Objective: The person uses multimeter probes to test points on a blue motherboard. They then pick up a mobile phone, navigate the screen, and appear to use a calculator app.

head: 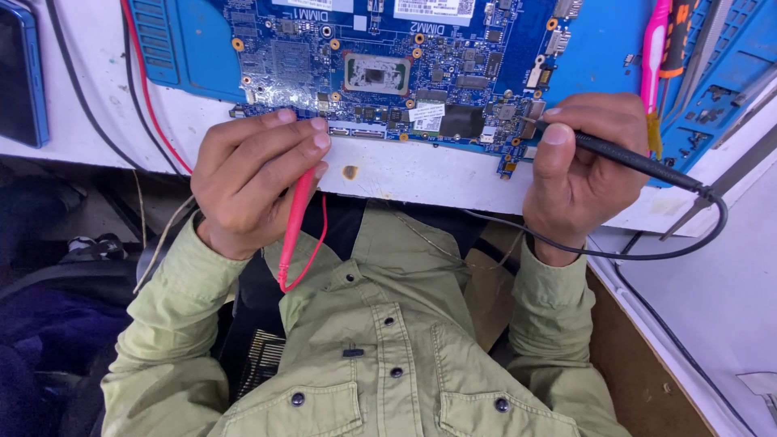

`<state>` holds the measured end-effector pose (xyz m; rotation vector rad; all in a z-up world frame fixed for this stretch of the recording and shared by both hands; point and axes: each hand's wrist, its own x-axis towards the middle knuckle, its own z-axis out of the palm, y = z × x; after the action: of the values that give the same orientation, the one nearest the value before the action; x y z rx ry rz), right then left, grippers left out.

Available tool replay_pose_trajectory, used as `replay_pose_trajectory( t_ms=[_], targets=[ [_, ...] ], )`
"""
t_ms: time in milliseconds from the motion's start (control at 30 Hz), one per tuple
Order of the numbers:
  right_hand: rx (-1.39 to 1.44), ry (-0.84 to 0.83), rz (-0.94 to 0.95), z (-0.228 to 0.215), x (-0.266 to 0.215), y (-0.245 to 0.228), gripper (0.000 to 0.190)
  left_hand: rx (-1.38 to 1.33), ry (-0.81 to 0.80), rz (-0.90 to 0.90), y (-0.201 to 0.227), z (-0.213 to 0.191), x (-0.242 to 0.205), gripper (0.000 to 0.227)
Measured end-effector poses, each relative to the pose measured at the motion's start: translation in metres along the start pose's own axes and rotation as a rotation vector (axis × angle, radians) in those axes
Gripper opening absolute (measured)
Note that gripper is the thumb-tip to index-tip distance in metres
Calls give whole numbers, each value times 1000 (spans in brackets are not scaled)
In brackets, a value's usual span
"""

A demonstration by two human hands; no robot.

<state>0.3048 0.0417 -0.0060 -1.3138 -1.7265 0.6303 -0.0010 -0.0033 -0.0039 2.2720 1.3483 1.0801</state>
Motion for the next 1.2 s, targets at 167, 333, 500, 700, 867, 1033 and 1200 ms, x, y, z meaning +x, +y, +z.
replay_pose_trajectory(
  t_ms=[167,333,500,700,867,1033,1200],
  targets=[
    [12,-33,-46,-2,0,-1,37,17,36,7,3,-3,6,13],
    [-40,-32,-44,-2,-4,3,42,-1,34,14,2,-4,6,14],
    [-31,-13,-51,-2,-5,5,40,-6,33,22,1,-3,6,14],
    [-27,-15,-39,-2,-5,4,40,0,40,26,1,-2,6,14],
    [-26,-13,-47,-1,-5,4,40,-10,39,25,1,-3,6,14],
    [-22,-10,-45,-1,-4,3,39,-5,30,18,1,-3,5,15],
    [-15,-10,-50,0,-1,0,36,-6,39,16,3,-3,8,15]
  ],
)
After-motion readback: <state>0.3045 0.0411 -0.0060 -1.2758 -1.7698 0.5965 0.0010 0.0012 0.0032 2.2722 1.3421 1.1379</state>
